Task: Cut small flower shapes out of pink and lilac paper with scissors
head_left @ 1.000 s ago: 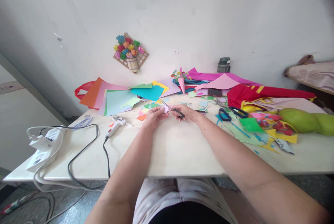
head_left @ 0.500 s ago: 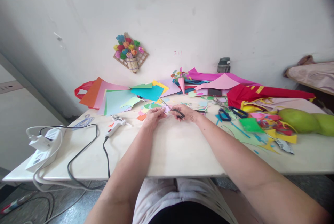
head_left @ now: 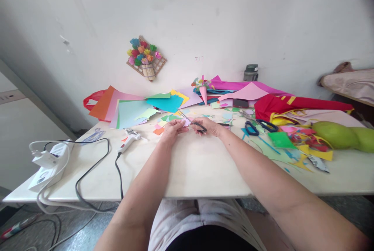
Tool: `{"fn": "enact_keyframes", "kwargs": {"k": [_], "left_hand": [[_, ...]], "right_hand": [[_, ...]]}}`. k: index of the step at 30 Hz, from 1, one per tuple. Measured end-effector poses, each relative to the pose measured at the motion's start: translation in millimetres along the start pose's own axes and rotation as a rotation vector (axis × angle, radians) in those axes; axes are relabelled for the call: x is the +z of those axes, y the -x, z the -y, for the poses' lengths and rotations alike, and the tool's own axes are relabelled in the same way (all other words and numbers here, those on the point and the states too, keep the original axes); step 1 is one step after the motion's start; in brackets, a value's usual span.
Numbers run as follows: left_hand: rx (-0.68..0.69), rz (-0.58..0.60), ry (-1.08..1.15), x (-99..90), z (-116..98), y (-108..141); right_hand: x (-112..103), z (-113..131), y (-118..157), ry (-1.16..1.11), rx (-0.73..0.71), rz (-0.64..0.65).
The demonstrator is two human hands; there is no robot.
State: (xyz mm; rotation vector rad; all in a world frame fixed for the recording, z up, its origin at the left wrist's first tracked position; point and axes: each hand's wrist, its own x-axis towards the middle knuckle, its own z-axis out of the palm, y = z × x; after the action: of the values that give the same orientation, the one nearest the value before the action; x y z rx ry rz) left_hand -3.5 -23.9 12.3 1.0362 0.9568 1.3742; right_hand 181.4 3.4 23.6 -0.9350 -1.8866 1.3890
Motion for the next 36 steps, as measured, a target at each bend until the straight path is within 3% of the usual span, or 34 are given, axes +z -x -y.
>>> {"fn": "enact_keyframes", "kwargs": {"k": [36], "left_hand": [[0.05,0.033,0.039,-2.1,4,-2]], "right_hand": [[5,8,5,0.013,0.024,0.002]]}}
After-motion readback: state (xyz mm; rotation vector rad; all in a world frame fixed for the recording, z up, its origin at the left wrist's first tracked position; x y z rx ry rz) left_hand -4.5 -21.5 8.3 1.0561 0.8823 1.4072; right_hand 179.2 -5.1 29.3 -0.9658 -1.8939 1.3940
